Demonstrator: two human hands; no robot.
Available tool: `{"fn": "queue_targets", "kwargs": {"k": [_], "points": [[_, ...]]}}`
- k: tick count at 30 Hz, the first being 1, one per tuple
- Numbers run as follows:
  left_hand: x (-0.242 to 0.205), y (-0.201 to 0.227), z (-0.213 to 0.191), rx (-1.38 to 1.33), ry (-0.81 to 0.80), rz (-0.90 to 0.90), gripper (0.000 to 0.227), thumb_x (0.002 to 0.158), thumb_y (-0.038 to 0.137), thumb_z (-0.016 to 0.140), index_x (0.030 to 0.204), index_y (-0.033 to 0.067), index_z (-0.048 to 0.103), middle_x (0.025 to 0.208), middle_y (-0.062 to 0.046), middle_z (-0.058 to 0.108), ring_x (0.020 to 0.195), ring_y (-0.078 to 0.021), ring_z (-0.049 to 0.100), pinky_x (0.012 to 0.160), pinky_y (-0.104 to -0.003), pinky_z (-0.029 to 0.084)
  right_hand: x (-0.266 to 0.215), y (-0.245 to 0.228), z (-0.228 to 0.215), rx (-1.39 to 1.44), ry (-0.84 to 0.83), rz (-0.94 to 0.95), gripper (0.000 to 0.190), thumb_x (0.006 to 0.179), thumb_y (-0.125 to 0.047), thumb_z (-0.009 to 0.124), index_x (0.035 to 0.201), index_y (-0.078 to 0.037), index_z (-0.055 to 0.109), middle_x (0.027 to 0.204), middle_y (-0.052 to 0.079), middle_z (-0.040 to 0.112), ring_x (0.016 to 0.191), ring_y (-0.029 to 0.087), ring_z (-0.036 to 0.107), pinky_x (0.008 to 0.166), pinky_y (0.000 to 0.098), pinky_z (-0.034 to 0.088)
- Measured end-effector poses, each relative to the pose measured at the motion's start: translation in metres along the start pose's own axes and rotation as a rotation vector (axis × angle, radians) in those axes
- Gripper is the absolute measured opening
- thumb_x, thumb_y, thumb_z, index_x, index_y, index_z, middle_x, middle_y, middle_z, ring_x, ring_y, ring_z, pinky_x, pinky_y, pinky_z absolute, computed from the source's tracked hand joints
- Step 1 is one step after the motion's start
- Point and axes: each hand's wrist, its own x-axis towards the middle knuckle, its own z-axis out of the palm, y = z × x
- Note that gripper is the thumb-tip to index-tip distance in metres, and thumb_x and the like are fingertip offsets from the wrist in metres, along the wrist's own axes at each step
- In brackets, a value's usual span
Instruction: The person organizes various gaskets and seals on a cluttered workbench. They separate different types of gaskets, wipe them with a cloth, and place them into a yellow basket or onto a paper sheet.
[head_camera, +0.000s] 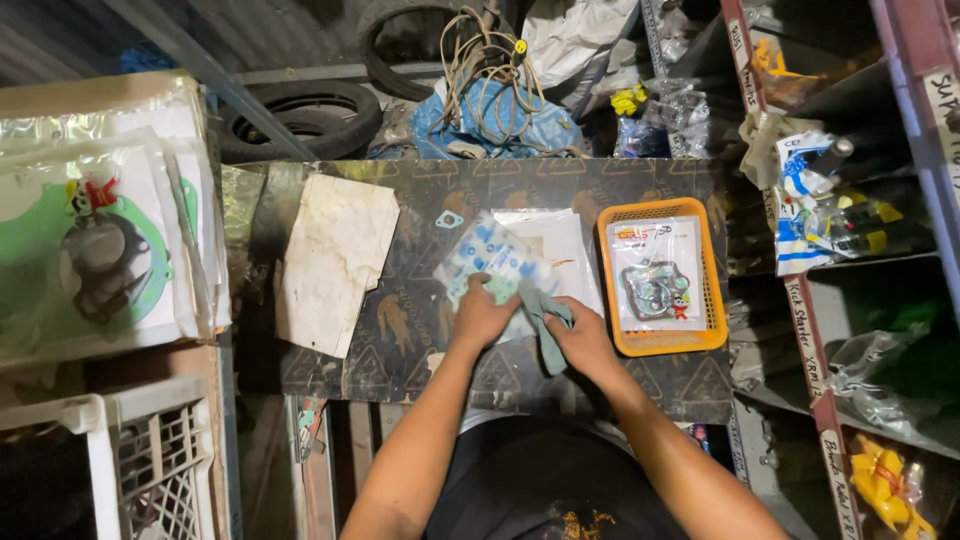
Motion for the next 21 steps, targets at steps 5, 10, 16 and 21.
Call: {"fn": "queue_targets", "kwargs": {"k": [5,10,16,21], "points": [[0.038,-0.038,0.046,-0.37,-0.009,-0.001,0.065,0.079,0.04,0.081,0.131,0.0114,0.055,0.107,-0.012,0.076,0.117,-0.0296,0.068,0.102,-0.046,0.049,-0.005,-0.008,-0.001,0.019,-0.007,-0.024,0.024,0.1,-0.014,0.063,0.119,-0.005,0.073,0.099,0.014,0.076,0.094,0.021,0.065,0.087,0.0434,0.056],[0.026,-0.033,0.047,-0.505,-0.14,0.173,0.059,0.077,0.001,0.079,0.13,0.0003,0.056,0.11,-0.021,0.07,0.101,-0.0272,0.07,0.094,-0.042,0.055,-0.009,-0.009,-0.003,0.015,0.028,-0.025,0.024,0.099,-0.015,0.064,0.118,-0.005,0.073,0.102,0.014,0.077,0.098,0.023,0.067,0.092,0.0453,0.055],[-0.025,-0.008,0.033,0.328,0.005,0.482,0.045,0.081,0.018,0.081,0.117,0.0141,0.055,0.099,-0.01,0.071,0.105,-0.0334,0.066,0.093,-0.05,0.049,-0.007,0.0,-0.014,0.014,0.138,-0.029,0.024,0.096,-0.014,0.064,0.116,-0.003,0.074,0.102,0.018,0.076,0.103,0.025,0.066,0.094,0.0467,0.052],[-0.024,-0.011,0.039,0.328,0.04,0.518,0.038,0.084,0.013,0.076,0.116,0.0136,0.054,0.093,-0.01,0.07,0.099,-0.0344,0.067,0.089,-0.047,0.05,-0.008,0.008,-0.023,0.045,0.227,-0.023,0.022,0.095,-0.014,0.066,0.113,-0.006,0.075,0.103,0.015,0.077,0.103,0.023,0.067,0.096,0.0457,0.052]]}}
